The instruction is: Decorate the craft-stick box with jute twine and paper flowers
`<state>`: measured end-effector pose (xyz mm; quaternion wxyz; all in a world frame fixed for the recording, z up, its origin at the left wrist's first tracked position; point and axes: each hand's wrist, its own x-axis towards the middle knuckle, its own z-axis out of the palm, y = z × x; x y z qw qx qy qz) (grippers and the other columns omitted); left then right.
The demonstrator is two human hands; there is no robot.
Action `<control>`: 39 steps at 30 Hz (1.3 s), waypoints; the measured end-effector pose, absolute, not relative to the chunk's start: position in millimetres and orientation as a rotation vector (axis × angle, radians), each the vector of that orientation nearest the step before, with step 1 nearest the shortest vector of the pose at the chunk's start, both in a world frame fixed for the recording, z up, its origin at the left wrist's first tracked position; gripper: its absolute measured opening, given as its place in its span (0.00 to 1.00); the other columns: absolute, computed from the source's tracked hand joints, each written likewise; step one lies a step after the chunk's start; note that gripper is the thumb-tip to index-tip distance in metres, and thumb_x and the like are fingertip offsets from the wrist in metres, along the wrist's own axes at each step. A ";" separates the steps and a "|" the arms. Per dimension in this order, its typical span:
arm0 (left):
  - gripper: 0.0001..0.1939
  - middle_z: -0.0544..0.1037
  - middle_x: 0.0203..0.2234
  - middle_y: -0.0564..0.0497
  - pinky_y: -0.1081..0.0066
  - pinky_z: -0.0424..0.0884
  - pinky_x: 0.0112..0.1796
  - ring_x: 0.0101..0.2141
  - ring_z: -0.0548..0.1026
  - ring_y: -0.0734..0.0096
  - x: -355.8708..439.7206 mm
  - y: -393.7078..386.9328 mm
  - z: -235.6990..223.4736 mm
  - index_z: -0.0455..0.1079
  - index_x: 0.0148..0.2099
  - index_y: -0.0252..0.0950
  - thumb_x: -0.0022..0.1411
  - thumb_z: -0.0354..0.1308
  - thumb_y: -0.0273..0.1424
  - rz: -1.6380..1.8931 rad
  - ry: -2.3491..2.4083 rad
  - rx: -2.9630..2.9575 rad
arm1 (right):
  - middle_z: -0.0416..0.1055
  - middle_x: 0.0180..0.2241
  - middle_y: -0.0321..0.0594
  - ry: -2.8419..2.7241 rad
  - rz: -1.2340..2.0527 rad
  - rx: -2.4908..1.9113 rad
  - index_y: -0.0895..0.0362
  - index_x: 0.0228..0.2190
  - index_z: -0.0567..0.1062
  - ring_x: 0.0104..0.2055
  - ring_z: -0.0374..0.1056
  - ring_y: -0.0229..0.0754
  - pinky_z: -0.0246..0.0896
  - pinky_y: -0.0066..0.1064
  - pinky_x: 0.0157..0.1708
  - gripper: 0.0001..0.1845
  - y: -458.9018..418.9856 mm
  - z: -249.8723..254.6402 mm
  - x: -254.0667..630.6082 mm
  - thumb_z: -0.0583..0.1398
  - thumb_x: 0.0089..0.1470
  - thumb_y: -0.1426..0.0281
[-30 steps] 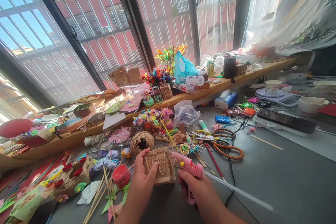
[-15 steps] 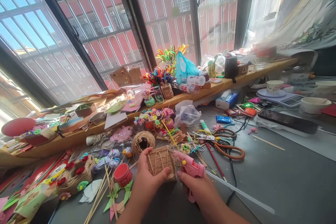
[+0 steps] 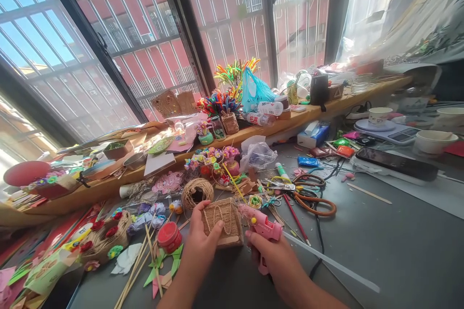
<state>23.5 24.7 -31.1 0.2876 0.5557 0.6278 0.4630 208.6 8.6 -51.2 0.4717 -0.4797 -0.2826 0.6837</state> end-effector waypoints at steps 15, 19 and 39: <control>0.33 0.69 0.64 0.40 0.52 0.69 0.60 0.62 0.72 0.46 26.2 5.5 -27.7 0.62 0.63 0.42 0.58 0.65 0.40 1.264 1.535 1.638 | 0.83 0.44 0.42 -0.863 1.578 -0.920 0.52 0.51 0.81 0.53 0.75 0.57 0.72 0.42 0.52 0.29 8.8 -45.4 215.8 0.73 0.47 0.58; 0.32 0.68 0.65 0.41 0.50 0.68 0.62 0.64 0.70 0.46 25.9 1.1 -23.3 0.62 0.63 0.43 0.57 0.66 0.36 1.212 1.549 1.715 | 0.83 0.47 0.44 -0.907 1.571 -0.951 0.51 0.55 0.80 0.53 0.75 0.58 0.72 0.44 0.52 0.33 9.3 -48.0 218.8 0.74 0.47 0.60; 0.24 0.78 0.63 0.45 0.55 0.65 0.65 0.61 0.74 0.49 3.6 1.4 -15.6 0.75 0.63 0.40 0.71 0.55 0.42 1.205 1.481 1.595 | 0.83 0.48 0.43 -0.847 1.608 -0.823 0.51 0.47 0.84 0.56 0.75 0.58 0.69 0.48 0.60 0.26 4.6 -46.5 213.7 0.75 0.44 0.60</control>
